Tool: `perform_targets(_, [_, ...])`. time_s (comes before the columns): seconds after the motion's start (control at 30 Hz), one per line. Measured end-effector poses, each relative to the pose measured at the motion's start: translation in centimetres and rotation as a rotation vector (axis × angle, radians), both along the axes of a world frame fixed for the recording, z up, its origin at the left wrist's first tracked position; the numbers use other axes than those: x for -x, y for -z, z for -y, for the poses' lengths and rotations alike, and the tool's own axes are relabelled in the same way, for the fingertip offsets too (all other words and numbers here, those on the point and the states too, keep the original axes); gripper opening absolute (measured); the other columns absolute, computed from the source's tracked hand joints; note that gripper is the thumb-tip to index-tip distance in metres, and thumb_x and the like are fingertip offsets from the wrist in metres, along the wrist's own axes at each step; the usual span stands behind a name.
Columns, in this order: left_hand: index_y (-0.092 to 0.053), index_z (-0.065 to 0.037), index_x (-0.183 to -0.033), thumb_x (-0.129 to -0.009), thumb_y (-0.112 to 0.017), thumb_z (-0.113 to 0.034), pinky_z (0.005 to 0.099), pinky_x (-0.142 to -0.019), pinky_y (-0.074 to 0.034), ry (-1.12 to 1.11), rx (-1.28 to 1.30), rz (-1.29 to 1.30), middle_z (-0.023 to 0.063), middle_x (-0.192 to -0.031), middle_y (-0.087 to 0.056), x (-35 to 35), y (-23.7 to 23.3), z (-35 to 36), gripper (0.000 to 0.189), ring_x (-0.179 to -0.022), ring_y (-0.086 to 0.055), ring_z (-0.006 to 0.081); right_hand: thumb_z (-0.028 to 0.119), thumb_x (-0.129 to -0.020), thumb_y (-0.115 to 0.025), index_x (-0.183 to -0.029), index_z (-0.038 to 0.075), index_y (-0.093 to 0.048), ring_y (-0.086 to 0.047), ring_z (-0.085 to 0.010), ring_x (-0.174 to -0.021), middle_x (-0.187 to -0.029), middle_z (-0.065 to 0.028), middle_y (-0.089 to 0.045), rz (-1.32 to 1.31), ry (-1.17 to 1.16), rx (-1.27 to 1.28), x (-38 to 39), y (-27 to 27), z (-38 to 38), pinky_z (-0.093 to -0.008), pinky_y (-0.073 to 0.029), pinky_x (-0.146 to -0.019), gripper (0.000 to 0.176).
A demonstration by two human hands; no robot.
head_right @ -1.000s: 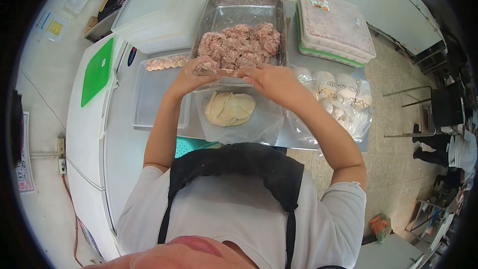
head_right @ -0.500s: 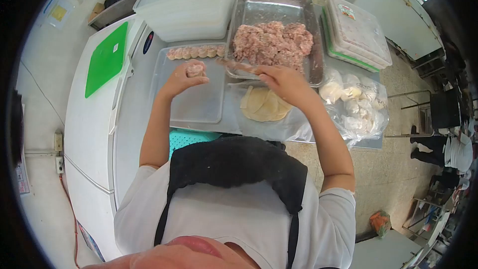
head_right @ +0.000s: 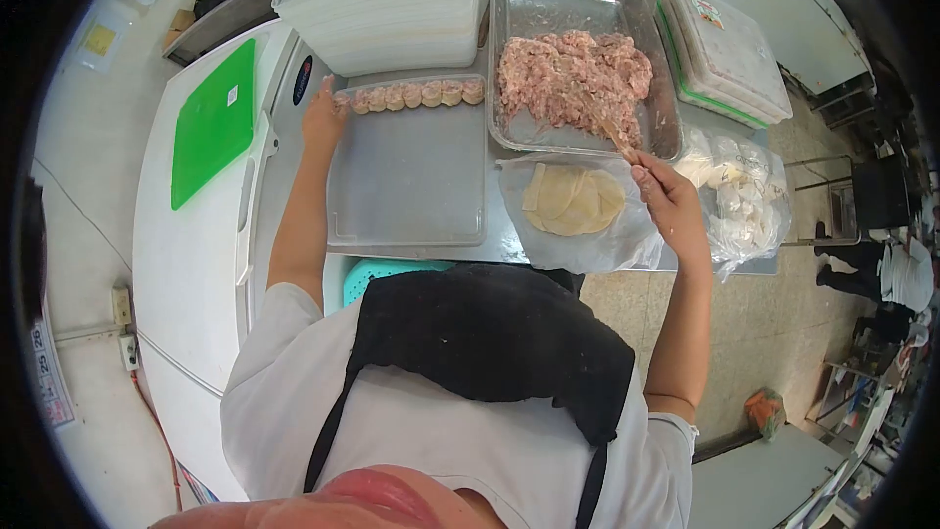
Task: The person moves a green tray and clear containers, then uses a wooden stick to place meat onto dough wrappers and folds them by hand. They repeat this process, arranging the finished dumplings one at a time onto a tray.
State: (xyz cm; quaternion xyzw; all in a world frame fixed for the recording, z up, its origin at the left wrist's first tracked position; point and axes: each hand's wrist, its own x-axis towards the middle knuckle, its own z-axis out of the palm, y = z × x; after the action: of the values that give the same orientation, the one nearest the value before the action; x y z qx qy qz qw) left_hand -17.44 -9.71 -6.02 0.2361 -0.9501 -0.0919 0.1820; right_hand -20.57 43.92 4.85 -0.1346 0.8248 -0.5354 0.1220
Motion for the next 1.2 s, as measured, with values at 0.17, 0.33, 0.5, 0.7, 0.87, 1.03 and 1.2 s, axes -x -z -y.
perform_targets(0.17, [-0.034, -0.011, -0.143, -0.084, -0.063, -0.013, 0.0442, -0.085, -0.049, 0.042, -0.017, 0.137, 0.0214, -0.113, -0.059, 1.6, 1.0, 0.9, 0.065, -0.103, -0.059, 0.0373, 0.025, -0.094, -0.062, -0.119, 0.001, -0.063, -0.042, -0.0027, -0.061, -0.073, 0.0063, -0.052, 0.056, 0.040, -0.010, -0.9, -0.4, 0.4, -0.0186, -0.035, -0.053, 0.035])
perform_targets(0.33, [-0.028, -0.013, -0.146, -0.086, -0.062, -0.014, 0.0451, -0.086, -0.049, 0.157, -0.154, 0.122, 0.0241, -0.115, -0.057, 1.7, 1.4, 2.2, 0.069, -0.105, -0.058, 0.0393, 0.026, -0.094, -0.062, -0.120, -0.001, -0.061, -0.048, -0.0062, -0.067, -0.078, 0.0038, -0.056, 0.043, -0.035, -0.025, -0.1, 0.9, 0.1, -0.0217, -0.041, -0.060, 0.038])
perform_targets(0.5, [-0.029, -0.018, -0.147, -0.089, -0.059, -0.013, 0.0458, -0.089, -0.048, 0.054, -0.114, -0.001, 0.0245, -0.127, -0.049, 1.7, 3.0, 1.9, 0.065, -0.109, -0.056, 0.0394, 0.027, -0.095, -0.059, -0.119, -0.002, -0.061, -0.061, -0.0179, -0.075, -0.085, -0.0076, -0.068, -0.005, -0.160, -0.188, 3.2, 1.4, -0.5, -0.0309, -0.048, -0.070, 0.038])
perform_targets(0.7, [-0.038, -0.013, -0.142, -0.086, -0.062, -0.014, 0.0444, -0.099, -0.042, 0.190, -0.065, -0.071, 0.0215, -0.137, -0.044, 0.2, -1.1, -5.0, 0.061, -0.125, -0.043, 0.0384, 0.025, -0.084, -0.061, -0.072, 0.003, -0.067, -0.064, -0.0359, -0.076, -0.075, -0.0170, -0.065, -0.603, -0.312, -1.009, 9.4, -2.8, -3.4, -0.0447, -0.050, -0.069, 0.025])
perform_targets(0.87, [-0.049, -0.011, -0.134, -0.086, -0.062, -0.010, 0.0431, -0.101, -0.040, 0.479, -0.099, -0.275, 0.0202, -0.133, -0.048, -0.7, -6.7, -18.8, 0.049, -0.125, -0.045, 0.0373, 0.019, -0.077, -0.063, -0.068, 0.007, -0.070, -0.067, -0.0296, -0.067, -0.069, -0.0135, -0.066, -0.863, -0.294, -1.104, 15.3, 0.9, -4.2, -0.0417, -0.051, -0.058, 0.017])
perform_targets(1.03, [-0.055, -0.011, -0.128, -0.087, -0.061, -0.006, 0.0415, -0.100, -0.041, 0.521, -0.222, -0.263, 0.0168, -0.130, -0.052, -0.2, -6.8, -28.8, 0.042, -0.123, -0.047, 0.0352, 0.012, -0.071, -0.060, -0.067, 0.008, -0.070, -0.068, -0.0289, -0.066, -0.068, -0.0139, -0.067, -1.010, -0.532, -0.889, 11.7, 4.8, -3.3, -0.0402, -0.052, -0.055, 0.012])
perform_targets(1.2, [-0.064, -0.009, -0.112, -0.085, -0.062, -0.006, 0.0372, -0.082, -0.050, 0.497, -0.429, -0.136, 0.0135, -0.108, -0.060, -1.0, -3.9, -33.3, 0.027, -0.096, -0.060, 0.0316, 0.011, -0.072, -0.059, -0.068, 0.008, -0.070, -0.068, -0.0292, -0.068, -0.069, -0.0131, -0.067, -0.988, -0.673, -0.797, 13.7, 1.2, -5.5, -0.0401, -0.052, -0.055, 0.012])
